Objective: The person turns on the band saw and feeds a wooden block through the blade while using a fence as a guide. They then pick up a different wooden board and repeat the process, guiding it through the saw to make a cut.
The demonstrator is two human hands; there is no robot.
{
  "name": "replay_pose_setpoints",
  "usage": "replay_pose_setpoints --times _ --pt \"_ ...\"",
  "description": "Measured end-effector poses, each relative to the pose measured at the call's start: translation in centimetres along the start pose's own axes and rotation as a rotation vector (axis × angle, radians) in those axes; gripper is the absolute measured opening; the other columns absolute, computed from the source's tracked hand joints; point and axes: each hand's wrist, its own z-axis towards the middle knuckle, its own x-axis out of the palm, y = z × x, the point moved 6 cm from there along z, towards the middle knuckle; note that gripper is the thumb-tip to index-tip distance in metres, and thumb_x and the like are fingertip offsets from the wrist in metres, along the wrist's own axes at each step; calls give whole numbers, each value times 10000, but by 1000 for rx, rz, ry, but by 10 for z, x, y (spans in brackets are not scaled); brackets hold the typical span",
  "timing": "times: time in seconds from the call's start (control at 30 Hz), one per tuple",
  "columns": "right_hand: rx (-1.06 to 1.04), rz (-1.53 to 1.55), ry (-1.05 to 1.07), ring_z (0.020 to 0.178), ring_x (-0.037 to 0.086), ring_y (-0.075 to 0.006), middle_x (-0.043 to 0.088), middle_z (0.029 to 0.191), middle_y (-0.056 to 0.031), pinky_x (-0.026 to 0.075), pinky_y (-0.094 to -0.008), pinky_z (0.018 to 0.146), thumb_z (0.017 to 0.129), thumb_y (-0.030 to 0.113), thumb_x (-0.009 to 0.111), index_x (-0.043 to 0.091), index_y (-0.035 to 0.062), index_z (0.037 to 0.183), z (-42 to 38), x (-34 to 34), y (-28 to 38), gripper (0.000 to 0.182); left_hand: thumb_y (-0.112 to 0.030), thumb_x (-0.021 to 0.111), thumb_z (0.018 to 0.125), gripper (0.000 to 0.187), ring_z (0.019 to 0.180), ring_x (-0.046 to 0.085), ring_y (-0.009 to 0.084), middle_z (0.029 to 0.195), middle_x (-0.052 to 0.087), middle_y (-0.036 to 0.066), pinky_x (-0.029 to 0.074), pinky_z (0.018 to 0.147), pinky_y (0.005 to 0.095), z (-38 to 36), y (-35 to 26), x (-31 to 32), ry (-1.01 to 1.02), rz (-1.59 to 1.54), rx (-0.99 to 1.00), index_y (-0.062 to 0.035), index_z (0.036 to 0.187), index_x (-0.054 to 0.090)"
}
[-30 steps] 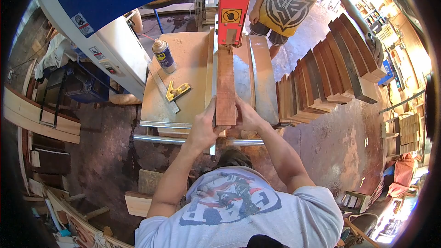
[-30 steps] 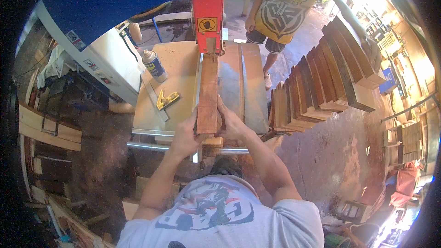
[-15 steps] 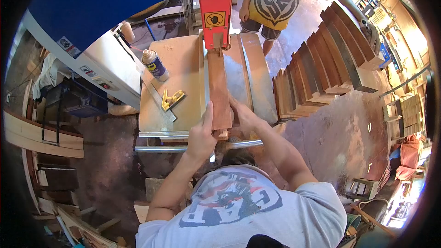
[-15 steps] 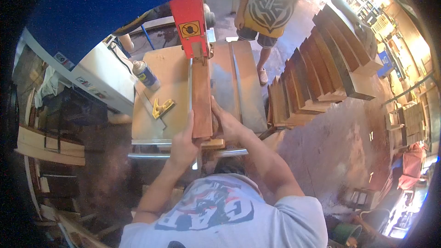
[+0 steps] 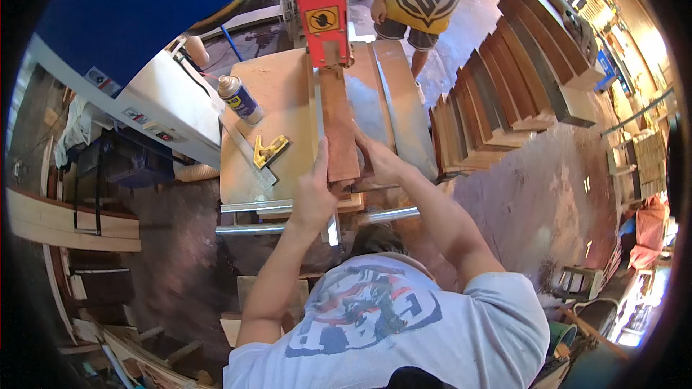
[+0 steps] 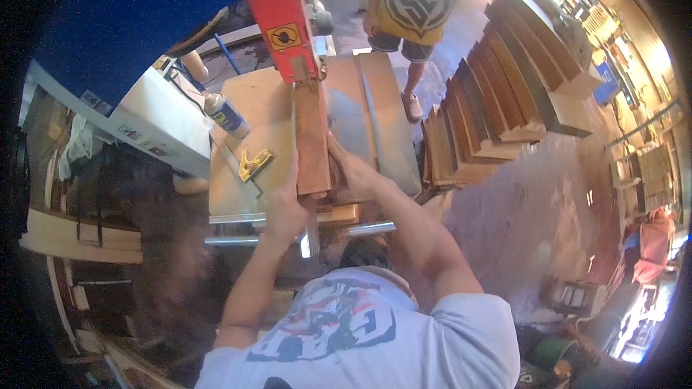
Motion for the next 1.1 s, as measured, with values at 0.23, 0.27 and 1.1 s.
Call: replay_pose_setpoints --times 0.23,0.27,1.1 --pt "83 251 35 1431 500 -346 373 1666 -168 488 -505 1129 828 111 846 -17 131 1693 7 1 -12 1223 -161 866 822 972 1012 711 474 1212 683 316 590 827 491 9 5 4 9 1 -40 68 1591 318" --pt "144 439 73 1424 507 -326 372 1664 -151 499 -526 1113 902 183 803 18 148 1697 8 0 -3 1118 -173 868 821 974 998 715 473 1200 688 314 591 818 491 10 6 4 3 9 -48 67 1590 322" --pt "174 185 46 1491 423 -333 349 1664 -237 453 -415 1172 624 42 948 13 40 1676 35 -20 -15 1408 -317 883 801 1045 784 706 469 879 714 270 542 682 511 38 20 8 -15 203 -75 -10 1620 311"
